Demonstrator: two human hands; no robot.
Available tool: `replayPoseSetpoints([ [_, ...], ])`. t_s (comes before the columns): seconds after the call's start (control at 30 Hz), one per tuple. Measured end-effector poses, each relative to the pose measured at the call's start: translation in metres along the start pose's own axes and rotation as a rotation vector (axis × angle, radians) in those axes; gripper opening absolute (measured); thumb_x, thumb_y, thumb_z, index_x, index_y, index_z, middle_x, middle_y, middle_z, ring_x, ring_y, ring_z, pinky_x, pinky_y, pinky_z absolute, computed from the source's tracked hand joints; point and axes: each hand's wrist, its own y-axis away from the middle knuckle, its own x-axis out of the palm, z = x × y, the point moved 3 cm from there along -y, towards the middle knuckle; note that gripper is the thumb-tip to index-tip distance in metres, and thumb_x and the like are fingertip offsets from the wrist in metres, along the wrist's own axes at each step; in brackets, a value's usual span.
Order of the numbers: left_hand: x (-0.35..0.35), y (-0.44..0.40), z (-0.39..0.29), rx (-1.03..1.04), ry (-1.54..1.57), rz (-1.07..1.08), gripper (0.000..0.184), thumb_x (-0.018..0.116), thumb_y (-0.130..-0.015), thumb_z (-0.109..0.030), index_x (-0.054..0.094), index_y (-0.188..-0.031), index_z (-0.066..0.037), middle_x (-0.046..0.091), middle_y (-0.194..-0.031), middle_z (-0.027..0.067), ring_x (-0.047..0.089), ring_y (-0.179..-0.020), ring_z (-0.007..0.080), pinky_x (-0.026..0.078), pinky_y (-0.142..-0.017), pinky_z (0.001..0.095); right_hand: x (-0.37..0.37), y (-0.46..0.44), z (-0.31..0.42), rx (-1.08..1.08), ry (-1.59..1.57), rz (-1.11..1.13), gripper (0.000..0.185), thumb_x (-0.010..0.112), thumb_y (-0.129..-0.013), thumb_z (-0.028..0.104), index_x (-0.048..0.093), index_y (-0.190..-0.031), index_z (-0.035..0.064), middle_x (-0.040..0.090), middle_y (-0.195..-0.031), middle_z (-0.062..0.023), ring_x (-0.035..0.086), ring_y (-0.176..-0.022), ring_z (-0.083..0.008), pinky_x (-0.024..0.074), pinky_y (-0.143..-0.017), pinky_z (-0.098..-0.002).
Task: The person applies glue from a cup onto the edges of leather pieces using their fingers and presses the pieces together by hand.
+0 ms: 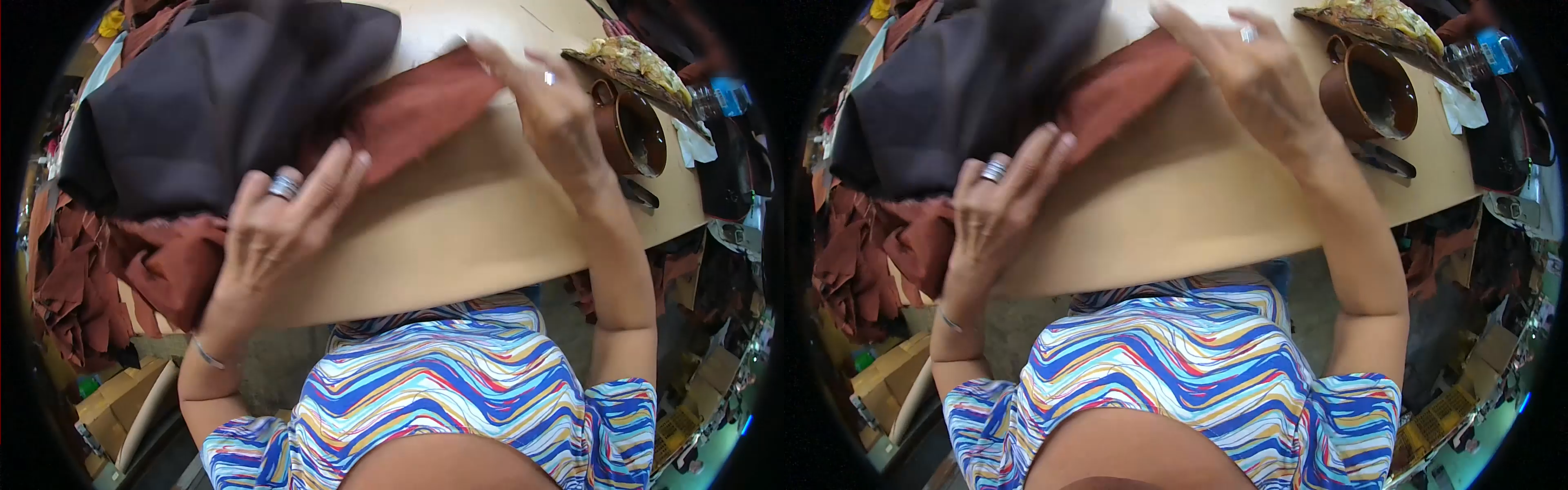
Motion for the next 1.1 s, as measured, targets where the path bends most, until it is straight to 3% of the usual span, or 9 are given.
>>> replayPoseSetpoints([
  [0.07,0.01,0.003,-0.024,-0.038,0.126,0.108,0.05,0.051,-0.078,-0.007,0.055,-0.127,-0.015,0.055,-0.126,-0.0002,0.052,-0.062,0.0102,0.037,-0.06,0.0272,-0.006,0.03,0.011,0.078,0.066,0.181,0.065,0.052,-0.073,-0.008,0.043,-0.136,0.0032,0.063,-0.081,-0.0085,0.062,-0.073,-0.0207,0.046,-0.091,-0.0393],
  [0.27,0.007,0.003,-0.031,-0.071,0.198,0.084,0.049,0.052,-0.077,-0.01,0.055,-0.126,-0.011,0.056,-0.122,0.0043,0.055,-0.063,0.012,0.039,-0.064,0.0274,-0.041,0.065,0.02,0.25,0.134,0.095,0.063,0.052,-0.073,-0.008,0.042,-0.135,-0.0023,0.065,-0.094,-0.0123,0.063,-0.076,-0.0213,0.0463,-0.093,-0.0399],
  [0.47,0.005,0.005,-0.029,-0.073,0.223,0.093,0.054,0.053,-0.075,-0.004,0.056,-0.127,-0.015,0.057,-0.123,0.0022,0.057,-0.068,0.013,0.04,-0.064,0.0286,-0.084,0.081,0.035,0.298,0.229,0.074,0.051,0.055,-0.074,-0.006,0.053,-0.125,-0.003,0.065,-0.105,-0.0099,0.064,-0.081,-0.0207,0.0465,-0.091,-0.0383],
  [0.63,0.006,0.007,-0.028,-0.045,0.224,0.063,0.05,0.053,-0.075,-0.009,0.057,-0.125,-0.012,0.056,-0.123,0.0043,0.056,-0.066,0.0126,0.038,-0.065,0.0292,-0.117,0.129,0.013,0.573,0.657,0.321,0.04,0.055,-0.081,0.002,0.054,-0.121,0.0056,0.061,-0.11,-0.0124,0.057,-0.106,-0.0253,0.0368,-0.098,-0.0427],
  [0.73,0.008,0.005,-0.03,-0.048,0.227,0.074,0.049,0.053,-0.075,-0.009,0.057,-0.124,-0.012,0.056,-0.122,0.0043,0.057,-0.067,0.0125,0.038,-0.065,0.0292,-0.112,0.159,-0.014,0.65,0.551,0.433,0.045,0.055,-0.082,0.003,0.049,-0.126,0.0047,0.058,-0.11,-0.0159,0.054,-0.106,-0.03,0.0359,-0.098,-0.0453],
  [0.87,0.008,0.007,-0.028,-0.07,0.249,0.079,0.05,0.054,-0.074,-0.006,0.058,-0.123,-0.013,0.057,-0.122,0.0032,0.057,-0.069,0.0131,0.039,-0.067,0.0291,-0.117,0.147,-0.007,0.836,0.237,0.39,0.045,0.052,-0.081,-0.002,0.048,-0.126,0.0025,0.055,-0.102,-0.0175,0.052,-0.101,-0.0359,0.0397,-0.092,-0.0426],
  [0.97,0.006,0.006,-0.029,-0.093,0.245,0.091,0.052,0.055,-0.072,-0.002,0.059,-0.122,-0.015,0.057,-0.122,0.001,0.057,-0.079,0.0145,0.041,-0.072,0.0299,-0.122,0.136,0.009,0.833,0.155,0.471,0.041,0.049,-0.081,-0.006,0.05,-0.122,0.0003,0.054,-0.103,-0.0171,0.055,-0.094,-0.0327,0.0443,-0.083,-0.0385],
  [1.07,0.0,0.001,-0.029,-0.076,0.234,0.064,0.048,0.055,-0.072,-0.003,0.06,-0.119,-0.012,0.057,-0.121,0.0018,0.056,-0.09,0.0175,0.041,-0.08,0.032,-0.125,0.125,0.03,0.904,-0.187,0.236,0.038,0.047,-0.082,-0.007,0.051,-0.119,-0.0008,0.055,-0.103,-0.0164,0.056,-0.082,-0.027,0.0466,-0.075,-0.0354],
  [1.1,-0.001,-0.001,-0.03,-0.076,0.256,0.072,0.046,0.055,-0.072,-0.003,0.06,-0.117,-0.01,0.057,-0.121,0.0025,0.056,-0.094,0.0185,0.04,-0.083,0.0328,-0.123,0.118,0.036,1.044,-0.426,0.144,0.037,0.047,-0.083,-0.008,0.052,-0.119,-0.0044,0.052,-0.099,-0.0075,0.049,-0.074,-0.0115,0.0445,-0.069,-0.0277],
])
